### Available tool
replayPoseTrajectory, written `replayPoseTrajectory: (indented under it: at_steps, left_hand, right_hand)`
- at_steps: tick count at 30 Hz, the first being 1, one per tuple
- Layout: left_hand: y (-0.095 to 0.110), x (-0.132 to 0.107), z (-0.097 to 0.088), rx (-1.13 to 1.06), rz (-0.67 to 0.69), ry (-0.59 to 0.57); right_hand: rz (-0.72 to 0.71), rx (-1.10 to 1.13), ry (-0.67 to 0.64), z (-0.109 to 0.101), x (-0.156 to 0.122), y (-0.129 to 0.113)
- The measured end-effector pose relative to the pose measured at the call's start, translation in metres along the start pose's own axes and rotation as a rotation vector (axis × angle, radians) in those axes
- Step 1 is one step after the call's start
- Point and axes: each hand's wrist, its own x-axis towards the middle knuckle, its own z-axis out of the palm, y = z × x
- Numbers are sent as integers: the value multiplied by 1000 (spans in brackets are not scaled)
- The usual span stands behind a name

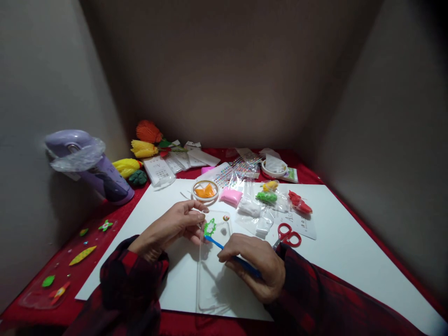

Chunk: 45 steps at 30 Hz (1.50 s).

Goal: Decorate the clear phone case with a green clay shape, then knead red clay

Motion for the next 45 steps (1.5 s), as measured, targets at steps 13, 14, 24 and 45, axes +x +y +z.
replayPoseTrajectory:
  at_steps: [13, 14, 24, 45]
  left_hand:
    - [7, 0, 3, 7, -29, 34]
    - [7, -1, 3, 15, -28, 37]
    - [6, 4, 0, 73, -39, 82]
    - [25, -4, 18, 152, -119, 239]
  right_hand:
    - [62, -54, 165, -9, 1, -6]
    - [52, -45, 182, -12, 3, -5]
    - [175, 4, 80, -45, 11, 1]
    - [209, -8, 67, -46, -38, -10]
